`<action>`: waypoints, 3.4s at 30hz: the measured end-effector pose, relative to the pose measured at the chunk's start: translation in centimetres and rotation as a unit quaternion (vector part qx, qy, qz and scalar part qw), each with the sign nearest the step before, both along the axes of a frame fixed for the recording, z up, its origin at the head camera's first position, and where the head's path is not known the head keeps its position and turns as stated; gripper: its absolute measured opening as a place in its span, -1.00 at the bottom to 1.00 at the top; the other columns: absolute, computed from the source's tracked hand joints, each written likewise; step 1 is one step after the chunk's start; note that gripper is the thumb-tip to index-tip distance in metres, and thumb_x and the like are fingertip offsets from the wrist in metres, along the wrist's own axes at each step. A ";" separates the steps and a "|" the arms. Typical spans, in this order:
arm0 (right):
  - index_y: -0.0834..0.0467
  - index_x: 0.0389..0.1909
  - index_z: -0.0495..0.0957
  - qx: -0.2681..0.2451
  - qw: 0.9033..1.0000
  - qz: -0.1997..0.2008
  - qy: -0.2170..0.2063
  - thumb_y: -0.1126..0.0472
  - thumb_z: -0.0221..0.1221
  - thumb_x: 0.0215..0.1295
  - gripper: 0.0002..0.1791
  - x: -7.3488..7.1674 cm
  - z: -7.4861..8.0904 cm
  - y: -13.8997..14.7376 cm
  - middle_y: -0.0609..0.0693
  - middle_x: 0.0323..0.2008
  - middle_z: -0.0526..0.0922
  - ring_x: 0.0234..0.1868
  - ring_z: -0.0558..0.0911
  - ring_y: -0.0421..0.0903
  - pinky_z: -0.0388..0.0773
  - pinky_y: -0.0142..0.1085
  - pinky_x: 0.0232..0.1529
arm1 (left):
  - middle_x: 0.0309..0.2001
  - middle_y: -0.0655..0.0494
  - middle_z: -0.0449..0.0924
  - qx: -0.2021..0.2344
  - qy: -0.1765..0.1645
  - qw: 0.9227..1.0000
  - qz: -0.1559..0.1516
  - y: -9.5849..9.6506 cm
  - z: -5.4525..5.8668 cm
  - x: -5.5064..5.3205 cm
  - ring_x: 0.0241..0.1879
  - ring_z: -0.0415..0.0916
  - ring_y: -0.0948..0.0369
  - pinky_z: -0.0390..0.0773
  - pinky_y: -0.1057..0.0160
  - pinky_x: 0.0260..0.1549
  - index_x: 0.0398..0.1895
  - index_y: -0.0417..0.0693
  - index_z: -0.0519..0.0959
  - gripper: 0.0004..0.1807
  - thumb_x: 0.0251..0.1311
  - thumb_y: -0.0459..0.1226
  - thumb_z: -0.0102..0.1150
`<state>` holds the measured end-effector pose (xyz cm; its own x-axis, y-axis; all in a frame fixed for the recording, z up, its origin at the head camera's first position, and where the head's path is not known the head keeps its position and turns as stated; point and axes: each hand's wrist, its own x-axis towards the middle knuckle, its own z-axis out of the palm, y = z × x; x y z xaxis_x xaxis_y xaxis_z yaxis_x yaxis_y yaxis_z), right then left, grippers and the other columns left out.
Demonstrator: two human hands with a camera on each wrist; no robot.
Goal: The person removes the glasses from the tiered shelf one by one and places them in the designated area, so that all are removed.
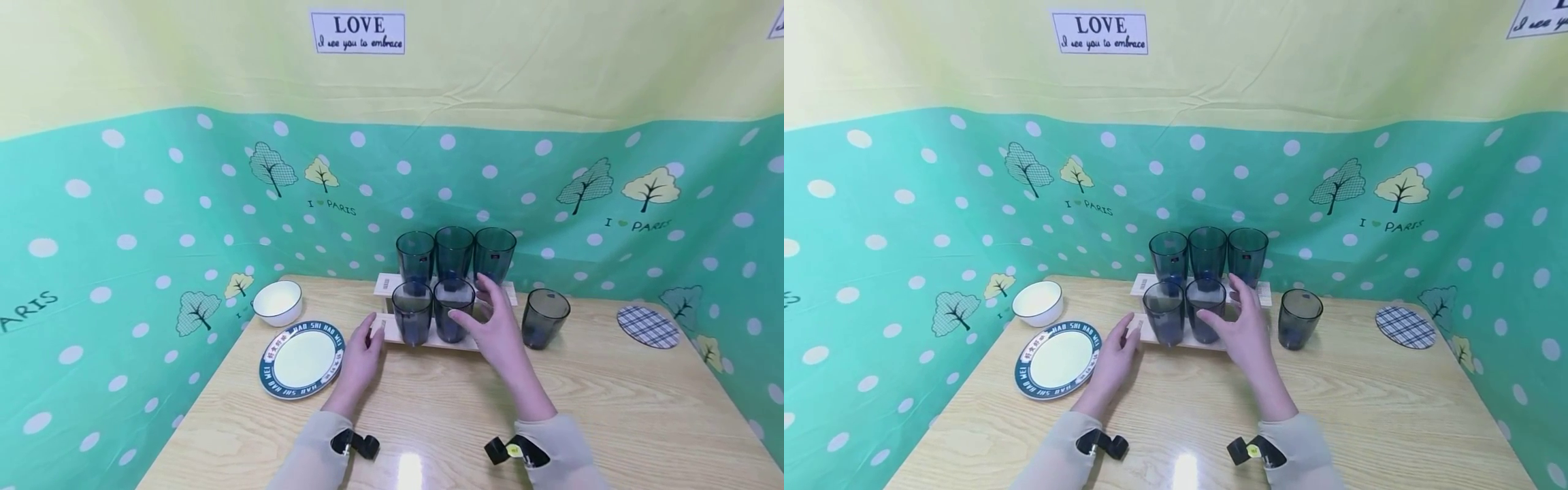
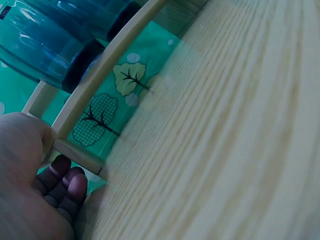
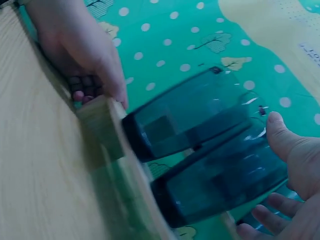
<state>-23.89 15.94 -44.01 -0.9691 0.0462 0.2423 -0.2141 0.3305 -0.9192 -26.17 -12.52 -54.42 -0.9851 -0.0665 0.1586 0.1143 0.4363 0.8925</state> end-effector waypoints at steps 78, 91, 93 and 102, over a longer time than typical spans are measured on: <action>-0.23 0.81 0.03 0.013 0.997 -0.025 -0.065 -0.15 0.59 0.30 0.21 3.7 2.5 2.2 0.24 0.61 0.32 0.58 0.39 0.34 0.53 0.13 0.45 | 0.55 -0.30 0.43 0.003 0.003 1.000 0.006 0.1 0.2 0.2 0.55 0.37 -0.19 0.37 -0.19 0.55 0.71 -0.11 0.33 -0.36 0.71 -0.11 0.10; -0.18 0.82 0.03 0.072 0.994 -0.063 -0.055 -0.17 0.57 0.32 0.20 6.7 3.3 5.8 0.23 0.59 0.40 0.57 0.42 0.25 0.53 -0.01 0.45 | 0.53 -0.26 0.45 0.006 0.002 1.000 0.006 0.0 -0.1 0.2 0.55 0.38 -0.17 0.37 -0.19 0.55 0.71 -0.06 0.33 -0.37 0.72 -0.08 0.09; -0.17 0.82 0.04 0.074 0.993 -0.067 -0.055 -0.15 0.57 0.32 0.21 7.1 3.3 6.6 0.25 0.59 0.40 0.57 0.42 0.27 0.60 -0.21 0.38 | 0.53 -0.26 0.45 0.005 0.004 1.000 0.007 0.0 -0.2 0.1 0.55 0.38 -0.17 0.37 -0.19 0.55 0.71 -0.07 0.34 -0.37 0.72 -0.08 0.09; -0.09 0.84 -0.06 0.073 0.990 -0.091 -0.076 -0.11 0.57 0.33 0.27 8.9 3.2 9.9 0.40 0.59 0.34 0.52 0.41 0.46 0.57 -0.70 -0.07 | 0.55 -0.26 0.43 0.001 0.000 1.000 0.003 -0.2 0.0 0.1 0.55 0.37 -0.18 0.36 -0.20 0.55 0.73 -0.07 0.30 -0.34 0.72 -0.05 0.08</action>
<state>-14.94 25.89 -40.81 -0.9739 0.1977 0.1118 -0.0025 0.4827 -0.8758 -26.03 -12.67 -54.43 -0.9847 -0.0722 0.1589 0.1123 0.4350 0.8934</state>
